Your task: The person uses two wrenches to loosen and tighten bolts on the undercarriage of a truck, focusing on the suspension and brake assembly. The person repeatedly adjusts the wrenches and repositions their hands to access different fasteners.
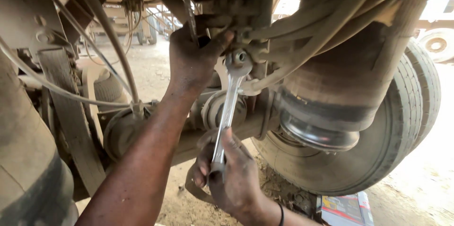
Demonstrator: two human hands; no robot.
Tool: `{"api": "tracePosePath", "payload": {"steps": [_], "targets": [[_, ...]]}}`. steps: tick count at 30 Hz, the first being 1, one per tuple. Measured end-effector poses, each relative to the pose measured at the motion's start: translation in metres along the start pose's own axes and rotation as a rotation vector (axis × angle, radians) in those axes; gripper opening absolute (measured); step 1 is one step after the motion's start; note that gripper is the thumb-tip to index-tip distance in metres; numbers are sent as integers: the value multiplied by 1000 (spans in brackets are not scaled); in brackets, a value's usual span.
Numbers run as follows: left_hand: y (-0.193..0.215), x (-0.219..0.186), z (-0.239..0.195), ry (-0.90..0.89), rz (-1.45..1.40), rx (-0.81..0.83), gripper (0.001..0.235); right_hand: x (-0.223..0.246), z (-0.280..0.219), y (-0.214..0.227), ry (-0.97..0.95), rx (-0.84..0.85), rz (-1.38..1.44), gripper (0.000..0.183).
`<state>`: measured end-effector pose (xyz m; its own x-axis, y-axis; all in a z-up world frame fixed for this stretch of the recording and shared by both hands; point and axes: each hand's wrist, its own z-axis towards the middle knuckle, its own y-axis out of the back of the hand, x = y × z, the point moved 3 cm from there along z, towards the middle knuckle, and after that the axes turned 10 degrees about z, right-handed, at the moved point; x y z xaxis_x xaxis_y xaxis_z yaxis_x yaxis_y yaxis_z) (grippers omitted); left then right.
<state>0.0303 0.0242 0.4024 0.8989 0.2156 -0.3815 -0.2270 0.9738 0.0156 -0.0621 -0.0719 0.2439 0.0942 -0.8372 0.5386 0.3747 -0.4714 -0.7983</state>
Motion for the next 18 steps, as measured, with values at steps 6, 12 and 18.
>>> {"api": "tracePosePath", "payload": {"steps": [6,12,18], "targets": [[-4,3,10,58,-25,161,27,1,1,-3,-41,90,-65,49],[-2,7,17,142,-116,346,22,2,-8,-3,-111,69,-153,53],[-5,15,16,162,-332,391,18,-8,-4,6,-119,7,-50,51]]}}
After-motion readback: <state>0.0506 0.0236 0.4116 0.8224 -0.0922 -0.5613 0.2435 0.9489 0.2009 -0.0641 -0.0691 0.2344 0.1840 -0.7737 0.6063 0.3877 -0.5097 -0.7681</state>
